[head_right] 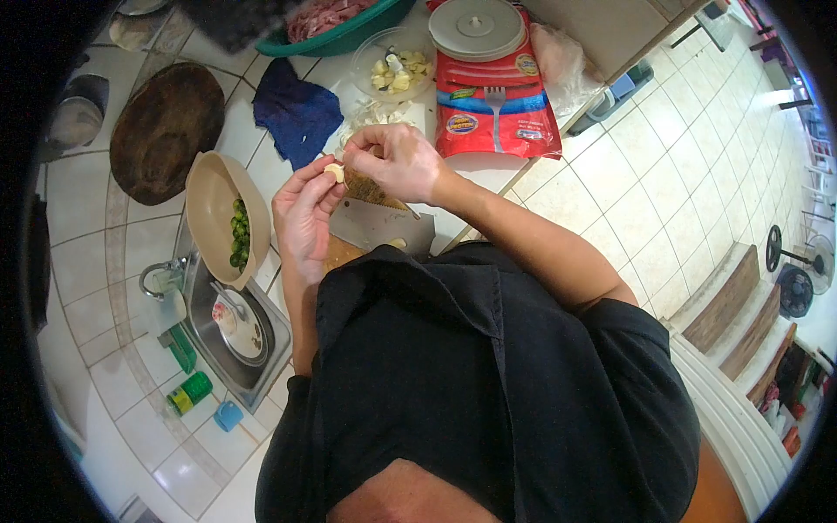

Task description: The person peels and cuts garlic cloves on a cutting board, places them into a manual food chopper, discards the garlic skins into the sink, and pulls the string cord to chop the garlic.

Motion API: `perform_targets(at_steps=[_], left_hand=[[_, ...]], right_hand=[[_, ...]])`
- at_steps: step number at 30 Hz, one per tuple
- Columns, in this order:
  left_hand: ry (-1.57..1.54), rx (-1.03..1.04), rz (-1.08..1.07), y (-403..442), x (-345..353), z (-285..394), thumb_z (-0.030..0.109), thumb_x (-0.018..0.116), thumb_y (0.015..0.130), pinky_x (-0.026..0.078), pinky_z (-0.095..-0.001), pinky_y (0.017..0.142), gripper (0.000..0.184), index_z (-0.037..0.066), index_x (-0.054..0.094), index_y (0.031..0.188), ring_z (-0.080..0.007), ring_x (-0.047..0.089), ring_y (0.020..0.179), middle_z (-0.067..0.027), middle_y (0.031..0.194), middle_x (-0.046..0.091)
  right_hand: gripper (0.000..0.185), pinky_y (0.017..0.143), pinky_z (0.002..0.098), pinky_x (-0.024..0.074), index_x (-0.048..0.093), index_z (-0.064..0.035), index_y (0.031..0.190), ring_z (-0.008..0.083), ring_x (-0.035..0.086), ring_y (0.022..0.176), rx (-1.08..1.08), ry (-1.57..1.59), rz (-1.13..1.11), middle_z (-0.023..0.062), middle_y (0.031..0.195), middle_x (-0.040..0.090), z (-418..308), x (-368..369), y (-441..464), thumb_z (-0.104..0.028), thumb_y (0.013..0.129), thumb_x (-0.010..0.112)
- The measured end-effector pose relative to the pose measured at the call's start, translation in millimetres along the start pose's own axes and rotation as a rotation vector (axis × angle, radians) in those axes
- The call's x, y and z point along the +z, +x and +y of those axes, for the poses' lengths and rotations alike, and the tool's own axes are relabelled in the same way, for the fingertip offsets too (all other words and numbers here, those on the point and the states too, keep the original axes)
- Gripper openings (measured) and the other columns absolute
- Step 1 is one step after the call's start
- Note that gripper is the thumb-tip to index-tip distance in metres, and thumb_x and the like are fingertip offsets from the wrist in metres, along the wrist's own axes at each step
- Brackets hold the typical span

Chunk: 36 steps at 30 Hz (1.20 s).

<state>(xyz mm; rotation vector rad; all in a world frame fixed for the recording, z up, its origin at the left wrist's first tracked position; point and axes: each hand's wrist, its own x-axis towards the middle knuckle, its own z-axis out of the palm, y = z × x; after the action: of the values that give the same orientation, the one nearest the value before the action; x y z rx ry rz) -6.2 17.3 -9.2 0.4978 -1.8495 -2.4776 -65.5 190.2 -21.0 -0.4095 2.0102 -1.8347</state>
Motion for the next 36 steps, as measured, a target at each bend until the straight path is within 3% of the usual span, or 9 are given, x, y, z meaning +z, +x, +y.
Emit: perform_targets(at_steps=[2, 13, 18, 23, 26, 30, 33, 35, 36], left_hand=[[-0.019, -0.040, -0.036, -0.3, -1.1, 1.1, 0.000, 0.063, 0.088, 0.056, -0.0252, 0.077, 0.021, -0.006, 0.067, 0.107, -0.0151, 0.067, 0.082, -0.0116, 0.096, 0.070], [0.053, -0.072, -0.082, -3.3, 2.1, 1.6, 0.002, 0.061, 0.091, 0.056, -0.0261, 0.078, 0.028, -0.004, 0.062, 0.118, -0.0168, 0.068, 0.088, -0.0120, 0.102, 0.068], [0.463, 0.236, 0.054, -10.3, 16.6, 2.7, -0.001, 0.065, 0.087, 0.055, -0.0263, 0.079, 0.036, -0.003, 0.059, 0.122, -0.0150, 0.068, 0.091, -0.0149, 0.102, 0.070], [0.645, 0.327, 0.108, -16.1, 25.4, 2.6, -0.003, 0.064, 0.087, 0.054, -0.0272, 0.082, 0.045, 0.002, 0.053, 0.131, -0.0158, 0.068, 0.091, -0.0190, 0.099, 0.071], [0.687, 0.373, 0.136, -17.0, 26.9, -0.5, 0.000, 0.065, 0.086, 0.055, -0.0287, 0.081, 0.046, 0.006, 0.054, 0.131, -0.0162, 0.070, 0.090, -0.0193, 0.096, 0.072], [0.731, 0.439, 0.152, -18.1, 28.0, -3.1, 0.000, 0.065, 0.087, 0.055, -0.0288, 0.082, 0.047, 0.008, 0.054, 0.131, -0.0170, 0.070, 0.090, -0.0199, 0.096, 0.072], [0.630, 0.399, 0.139, -19.0, 32.5, 2.1, -0.001, 0.065, 0.087, 0.055, -0.0288, 0.081, 0.049, 0.004, 0.050, 0.133, -0.0182, 0.070, 0.091, -0.0205, 0.096, 0.072], [0.496, 0.349, 0.091, -16.9, 27.0, 4.8, -0.004, 0.064, 0.087, 0.056, -0.0287, 0.082, 0.051, 0.001, 0.047, 0.135, -0.0191, 0.069, 0.093, -0.0212, 0.099, 0.070], [0.361, 0.299, 0.044, -15.2, 23.8, 6.3, -0.007, 0.062, 0.088, 0.056, -0.0286, 0.083, 0.053, -0.002, 0.043, 0.136, -0.0200, 0.068, 0.095, -0.0219, 0.101, 0.069]], right_hand=[[0.032, 0.068, 0.0306, 0.0524, 0.069, 0.0038, 0.094, 0.0141, 0.066, 0.072, -0.038, 0.014, 0.036, 0.0125, 0.079, 0.070, -2.6, -0.8, 0.3, -0.027, 0.089, 0.062], [0.034, 0.070, 0.0271, 0.0501, 0.068, 0.0013, 0.104, 0.0098, 0.064, 0.076, -0.033, 0.023, 0.014, 0.0090, 0.083, 0.070, 4.4, -3.4, 1.0, -0.029, 0.089, 0.065], [0.030, 0.063, 0.0284, 0.0503, 0.069, 0.0004, 0.101, 0.0137, 0.065, 0.071, -0.275, -0.275, 0.023, 0.0109, 0.078, 0.068, 3.9, -3.1, 1.8, -0.025, 0.085, 0.068], [0.018, 0.061, 0.0323, 0.0538, 0.069, -0.0004, 0.093, 0.0235, 0.068, 0.067, -0.468, -0.313, 0.077, 0.0161, 0.080, 0.069, 5.5, 2.1, 3.3, -0.014, 0.080, 0.069], [0.014, 0.062, 0.0326, 0.0552, 0.069, -0.0001, 0.090, 0.0242, 0.069, 0.068, -0.530, -0.329, 0.095, 0.0160, 0.080, 0.069, 9.7, 5.0, 5.6, -0.011, 0.081, 0.068], [0.014, 0.063, 0.0323, 0.0552, 0.069, -0.0003, 0.090, 0.0244, 0.069, 0.068, -0.504, -0.310, 0.132, 0.0171, 0.080, 0.068, 11.8, 6.3, 5.4, -0.011, 0.081, 0.068], [0.017, 0.062, 0.0289, 0.0534, 0.069, 0.0003, 0.093, 0.0172, 0.068, 0.066, -0.460, -0.264, 0.141, 0.0133, 0.079, 0.069, 13.5, 6.5, 5.9, -0.015, 0.085, 0.067], [0.021, 0.061, 0.0250, 0.0503, 0.069, 0.0010, 0.095, 0.0086, 0.063, 0.066, -0.147, -0.018, 0.070, 0.0084, 0.078, 0.070, 9.3, 4.3, 5.6, -0.019, 0.088, 0.065], [0.021, 0.061, 0.0250, 0.0503, 0.069, 0.0010, 0.095, 0.0086, 0.063, 0.066, -0.147, -0.018, 0.071, 0.0084, 0.078, 0.070, 9.0, 3.5, 5.7, -0.019, 0.088, 0.065]])
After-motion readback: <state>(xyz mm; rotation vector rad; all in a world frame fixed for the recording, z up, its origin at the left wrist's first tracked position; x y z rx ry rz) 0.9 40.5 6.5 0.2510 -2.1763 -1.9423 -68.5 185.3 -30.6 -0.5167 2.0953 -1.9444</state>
